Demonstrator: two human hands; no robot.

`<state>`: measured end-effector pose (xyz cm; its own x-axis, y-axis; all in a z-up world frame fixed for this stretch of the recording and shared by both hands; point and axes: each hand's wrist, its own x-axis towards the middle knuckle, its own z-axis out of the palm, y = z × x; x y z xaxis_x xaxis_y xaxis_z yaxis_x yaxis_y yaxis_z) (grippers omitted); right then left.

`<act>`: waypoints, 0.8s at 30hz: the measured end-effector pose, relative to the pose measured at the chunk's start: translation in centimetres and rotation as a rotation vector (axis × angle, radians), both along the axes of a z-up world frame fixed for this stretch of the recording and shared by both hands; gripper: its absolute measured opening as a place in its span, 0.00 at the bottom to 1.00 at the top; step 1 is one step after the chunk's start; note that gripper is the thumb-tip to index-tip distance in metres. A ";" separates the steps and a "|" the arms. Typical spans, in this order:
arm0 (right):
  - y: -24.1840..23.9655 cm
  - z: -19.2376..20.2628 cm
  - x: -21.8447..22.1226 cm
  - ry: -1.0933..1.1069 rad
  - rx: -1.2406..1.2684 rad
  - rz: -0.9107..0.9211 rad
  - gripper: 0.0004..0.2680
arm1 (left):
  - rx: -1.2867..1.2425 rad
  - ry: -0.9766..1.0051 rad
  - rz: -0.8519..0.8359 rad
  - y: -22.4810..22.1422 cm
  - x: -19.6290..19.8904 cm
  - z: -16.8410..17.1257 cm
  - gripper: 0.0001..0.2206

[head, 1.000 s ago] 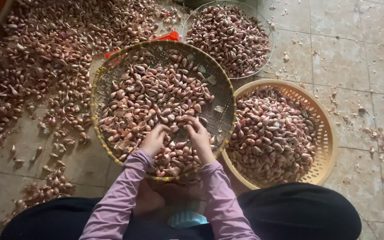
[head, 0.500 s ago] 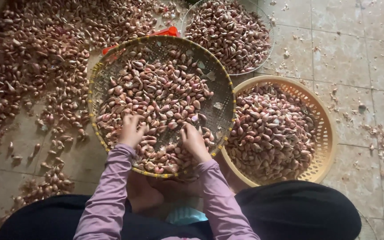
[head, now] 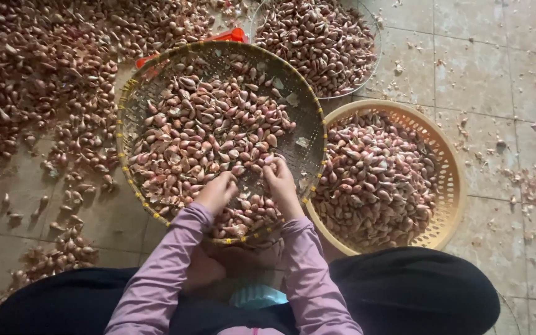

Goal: Sorting shallots by hand in a large woven basket to remove debris and low-quality cloves, followed by sifting the basket.

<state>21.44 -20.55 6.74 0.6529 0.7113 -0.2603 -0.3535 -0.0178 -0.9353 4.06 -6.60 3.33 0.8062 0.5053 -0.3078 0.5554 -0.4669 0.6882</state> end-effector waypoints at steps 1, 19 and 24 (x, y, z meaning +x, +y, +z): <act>-0.1 0.7 -0.8 0.002 0.000 0.000 0.06 | 0.000 0.002 0.000 0.0 0.2 1.3 0.10; -0.9 5.6 -0.5 0.246 0.153 0.019 0.05 | 0.134 0.098 -0.201 -4.6 1.2 3.4 0.17; -1.3 0.6 1.3 0.333 0.207 -0.103 0.11 | 0.310 0.099 -0.164 -4.8 1.6 -2.0 0.08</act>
